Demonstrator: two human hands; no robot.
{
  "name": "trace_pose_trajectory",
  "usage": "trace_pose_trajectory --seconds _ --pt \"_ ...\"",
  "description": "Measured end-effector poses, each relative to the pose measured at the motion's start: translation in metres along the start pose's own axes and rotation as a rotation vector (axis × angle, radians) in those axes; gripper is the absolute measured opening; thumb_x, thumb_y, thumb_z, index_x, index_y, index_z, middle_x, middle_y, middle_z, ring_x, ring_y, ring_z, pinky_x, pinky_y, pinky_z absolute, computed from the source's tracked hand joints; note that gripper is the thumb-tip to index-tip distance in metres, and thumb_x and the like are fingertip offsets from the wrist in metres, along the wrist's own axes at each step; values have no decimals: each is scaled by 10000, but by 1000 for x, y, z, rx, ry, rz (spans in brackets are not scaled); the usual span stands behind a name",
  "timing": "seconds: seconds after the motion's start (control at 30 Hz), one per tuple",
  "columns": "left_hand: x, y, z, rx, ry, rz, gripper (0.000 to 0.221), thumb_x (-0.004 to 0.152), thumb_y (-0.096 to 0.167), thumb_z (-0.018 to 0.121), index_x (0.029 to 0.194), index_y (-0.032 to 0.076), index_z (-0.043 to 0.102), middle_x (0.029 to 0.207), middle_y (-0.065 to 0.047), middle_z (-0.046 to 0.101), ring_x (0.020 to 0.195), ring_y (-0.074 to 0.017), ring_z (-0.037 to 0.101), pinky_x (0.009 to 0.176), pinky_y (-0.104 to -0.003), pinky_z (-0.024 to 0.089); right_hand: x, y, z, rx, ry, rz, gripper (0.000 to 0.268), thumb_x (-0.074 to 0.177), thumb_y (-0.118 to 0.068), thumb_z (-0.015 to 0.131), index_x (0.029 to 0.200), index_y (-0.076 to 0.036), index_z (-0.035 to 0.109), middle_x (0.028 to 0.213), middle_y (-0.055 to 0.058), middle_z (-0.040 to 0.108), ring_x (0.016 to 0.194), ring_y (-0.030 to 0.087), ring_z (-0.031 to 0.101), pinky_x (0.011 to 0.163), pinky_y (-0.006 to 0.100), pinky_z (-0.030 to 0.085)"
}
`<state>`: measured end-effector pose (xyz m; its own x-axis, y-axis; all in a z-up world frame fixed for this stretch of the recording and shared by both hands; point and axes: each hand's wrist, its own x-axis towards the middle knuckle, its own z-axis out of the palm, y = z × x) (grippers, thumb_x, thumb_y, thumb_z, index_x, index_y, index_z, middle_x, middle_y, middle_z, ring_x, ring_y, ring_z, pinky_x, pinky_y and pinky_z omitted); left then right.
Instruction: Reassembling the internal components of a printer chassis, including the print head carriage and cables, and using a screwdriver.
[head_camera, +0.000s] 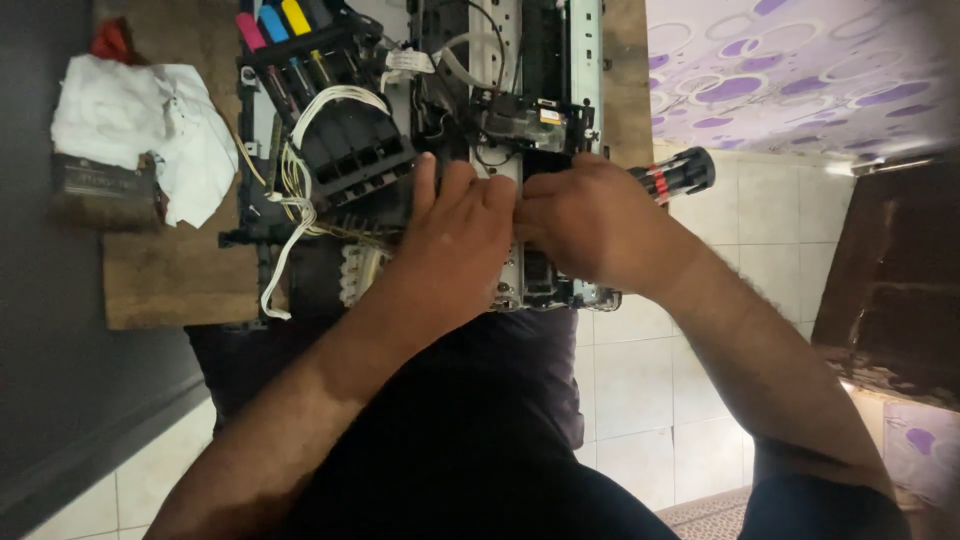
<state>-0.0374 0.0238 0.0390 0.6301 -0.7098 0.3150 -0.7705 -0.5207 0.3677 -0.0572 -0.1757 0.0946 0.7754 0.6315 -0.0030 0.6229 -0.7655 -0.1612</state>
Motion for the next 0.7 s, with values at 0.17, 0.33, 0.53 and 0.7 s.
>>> trace_pose_trajectory --seconds 0.17,0.33,0.53,0.7 --pt "5 -5 0 -36 -39 3 497 753 86 797 1024 136 384 815 -92 409 993 -334 462 1122 -679 256 1 -3 -6 -47 -10 16 227 1010 -258 624 804 -176 670 790 -25 586 675 254 627 677 368 393" --pt "6 -9 2 -68 -91 -3 555 706 109 802 1068 138 383 821 -69 434 1025 -337 467 1116 -700 231 2 -6 -6 -22 -17 57 203 997 -289 623 821 -195 658 802 -29 590 721 265 644 703 377 416" --pt "6 -12 -5 -185 -152 -6 565 715 23 799 1113 89 404 771 -143 509 1049 -384 493 1134 -725 166 8 -11 -10 -76 -107 146 129 959 -246 698 846 -186 715 812 -20 657 700 253 670 681 376 435" --pt "8 -15 -2 -196 -202 -14 631 672 86 854 1096 119 388 806 -135 541 1100 -383 487 1129 -736 148 11 -13 -18 -21 -183 179 100 959 -264 686 893 -209 738 826 -45 663 720 228 678 687 367 440"
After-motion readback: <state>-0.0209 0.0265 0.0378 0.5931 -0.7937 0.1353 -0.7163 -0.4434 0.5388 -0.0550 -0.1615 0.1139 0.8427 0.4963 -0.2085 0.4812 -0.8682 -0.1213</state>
